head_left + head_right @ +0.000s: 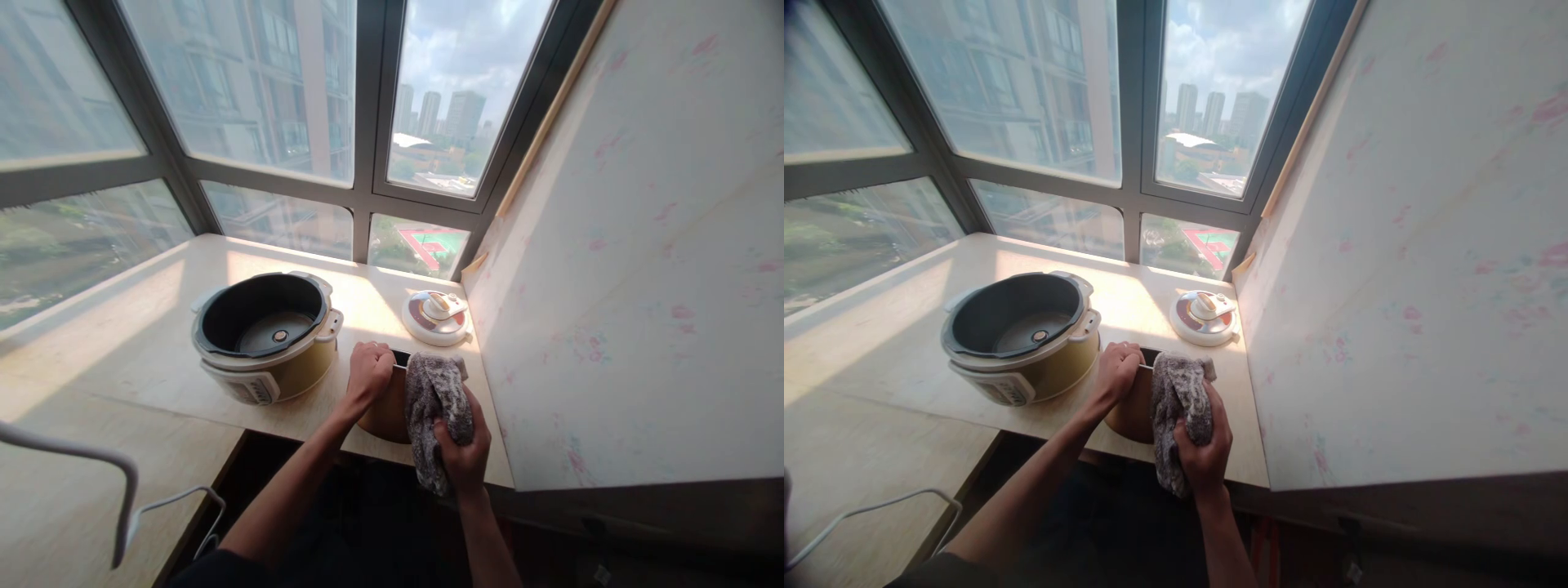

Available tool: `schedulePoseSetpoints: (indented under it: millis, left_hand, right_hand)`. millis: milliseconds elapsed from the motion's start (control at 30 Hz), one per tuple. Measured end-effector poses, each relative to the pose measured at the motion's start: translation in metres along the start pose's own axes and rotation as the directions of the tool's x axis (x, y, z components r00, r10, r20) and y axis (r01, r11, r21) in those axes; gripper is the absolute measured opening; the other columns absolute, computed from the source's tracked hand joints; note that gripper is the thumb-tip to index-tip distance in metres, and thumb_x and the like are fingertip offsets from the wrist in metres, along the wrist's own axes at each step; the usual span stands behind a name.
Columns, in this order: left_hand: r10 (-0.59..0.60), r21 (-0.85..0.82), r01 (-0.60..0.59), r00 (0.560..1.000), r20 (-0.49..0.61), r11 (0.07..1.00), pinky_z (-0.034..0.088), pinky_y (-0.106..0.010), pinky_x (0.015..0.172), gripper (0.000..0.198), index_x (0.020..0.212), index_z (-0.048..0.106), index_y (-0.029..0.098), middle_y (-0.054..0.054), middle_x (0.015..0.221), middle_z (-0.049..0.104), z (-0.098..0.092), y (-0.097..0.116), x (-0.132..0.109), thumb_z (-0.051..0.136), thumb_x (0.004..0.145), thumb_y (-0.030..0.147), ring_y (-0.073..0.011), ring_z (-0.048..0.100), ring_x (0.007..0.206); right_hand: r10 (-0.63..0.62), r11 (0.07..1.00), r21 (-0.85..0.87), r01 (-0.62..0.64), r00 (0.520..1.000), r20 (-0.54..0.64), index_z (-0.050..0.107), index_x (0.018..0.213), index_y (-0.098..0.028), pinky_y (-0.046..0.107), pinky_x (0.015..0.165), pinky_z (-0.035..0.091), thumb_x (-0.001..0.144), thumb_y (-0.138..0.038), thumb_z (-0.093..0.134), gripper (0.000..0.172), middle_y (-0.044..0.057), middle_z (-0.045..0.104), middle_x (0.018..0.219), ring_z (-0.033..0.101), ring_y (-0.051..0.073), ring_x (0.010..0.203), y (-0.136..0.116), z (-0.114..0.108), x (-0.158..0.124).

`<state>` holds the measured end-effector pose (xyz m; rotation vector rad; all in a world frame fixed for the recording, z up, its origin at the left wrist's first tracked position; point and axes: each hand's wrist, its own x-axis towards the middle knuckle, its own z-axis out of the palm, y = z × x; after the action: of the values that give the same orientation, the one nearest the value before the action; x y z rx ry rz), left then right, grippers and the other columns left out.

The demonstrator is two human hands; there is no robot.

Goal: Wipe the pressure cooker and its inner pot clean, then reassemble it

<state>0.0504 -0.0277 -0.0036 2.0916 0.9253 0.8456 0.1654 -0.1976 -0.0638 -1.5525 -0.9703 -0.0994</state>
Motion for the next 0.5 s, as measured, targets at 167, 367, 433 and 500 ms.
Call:
schedulePoseSetpoints:
  millis: [167,367,433,500]
  left_hand:
    - [-0.084,-0.374,0.05,0.994,-0.074,0.926,0.031,-0.036,0.066,0.028,0.04,0.05,0.022,-0.002,0.049,0.048,0.003,-0.023,0.0,0.043,0.067,0.026,-0.0187,0.043,0.058]
    - [-0.132,-0.648,-0.012,0.976,-0.173,0.762,0.029,-0.035,0.062,0.023,0.037,0.048,0.022,-0.002,0.046,0.039,0.009,-0.054,0.004,0.046,0.059,0.026,-0.0167,0.036,0.056]
    - [-0.137,-0.674,-0.024,0.973,-0.185,0.739,0.028,-0.035,0.06,0.022,0.036,0.049,0.022,-0.003,0.046,0.04,0.011,-0.063,0.005,0.045,0.058,0.026,-0.017,0.036,0.056]
    - [-0.137,-0.699,-0.044,0.97,-0.2,0.714,0.028,-0.035,0.059,0.021,0.037,0.049,0.022,-0.004,0.047,0.041,0.015,-0.069,0.005,0.045,0.057,0.026,-0.0173,0.036,0.055]
  right_hand:
    - [0.225,0.971,0.093,-0.222,0.974,-0.028,0.069,0.119,-0.018,0.044,0.096,0.054,0.074,-0.036,0.073,0.049,0.011,0.075,0.115,0.069,0.03,0.107,0.024,-0.014,0.021]
    - [0.42,0.866,0.238,-0.44,0.898,0.133,0.072,0.096,-0.021,0.036,0.08,0.056,0.067,-0.038,0.071,0.034,0.005,0.076,0.092,0.069,0.025,0.085,0.078,-0.027,0.051]
    - [0.475,0.819,0.266,-0.507,0.861,0.179,0.071,0.087,-0.022,0.035,0.073,0.057,0.062,-0.04,0.072,0.03,0.004,0.075,0.082,0.068,0.024,0.077,0.1,-0.028,0.062]
    - [0.506,0.789,0.282,-0.546,0.837,0.208,0.07,0.081,-0.023,0.037,0.068,0.057,0.058,-0.041,0.072,0.03,0.004,0.074,0.077,0.068,0.024,0.072,0.118,-0.028,0.071]
